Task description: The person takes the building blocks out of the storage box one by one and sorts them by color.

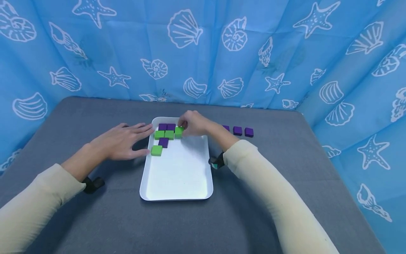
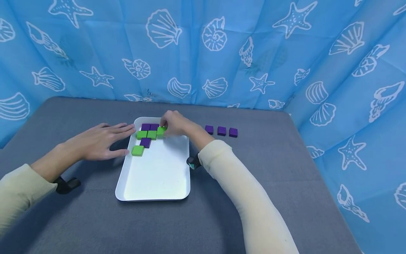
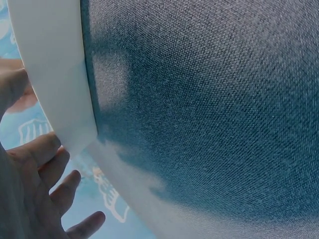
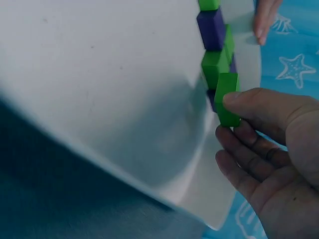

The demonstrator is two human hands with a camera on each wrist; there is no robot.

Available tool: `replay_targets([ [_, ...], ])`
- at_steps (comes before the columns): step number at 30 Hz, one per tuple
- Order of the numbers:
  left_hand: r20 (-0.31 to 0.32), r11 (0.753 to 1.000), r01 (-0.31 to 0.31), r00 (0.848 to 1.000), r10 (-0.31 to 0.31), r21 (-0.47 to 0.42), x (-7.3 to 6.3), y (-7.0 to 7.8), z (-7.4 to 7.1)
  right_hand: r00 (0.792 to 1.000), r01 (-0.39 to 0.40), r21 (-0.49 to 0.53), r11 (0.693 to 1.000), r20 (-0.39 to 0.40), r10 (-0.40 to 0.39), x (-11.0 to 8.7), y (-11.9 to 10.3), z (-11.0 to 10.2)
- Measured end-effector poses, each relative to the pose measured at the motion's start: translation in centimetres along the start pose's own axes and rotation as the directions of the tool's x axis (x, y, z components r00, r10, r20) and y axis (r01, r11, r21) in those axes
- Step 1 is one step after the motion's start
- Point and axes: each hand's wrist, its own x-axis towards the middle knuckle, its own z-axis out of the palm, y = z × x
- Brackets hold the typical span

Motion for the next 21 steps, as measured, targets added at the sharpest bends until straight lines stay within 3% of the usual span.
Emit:
replay_targets([
  [9, 0.003, 1.000, -0.002, 1.000, 0.002, 0.014, 0.1, 0.0, 0.0, 0.987, 0.160, -0.011, 0.987, -0.025, -0.160, -2.6, -0.5, -2.4],
  [15, 0.003, 1.000, 0.010, 1.000, -0.010, 0.015, -0.1, 0.1, 0.0, 0.985, 0.168, -0.003, 0.986, -0.048, -0.168, -4.9, 0.6, -3.2],
  [21, -0.004, 1.000, 0.004, 1.000, -0.004, 0.015, 0.0, 0.3, 0.1, 0.979, 0.179, 0.015, 0.984, -0.099, -0.176, -8.4, 3.4, -3.7],
])
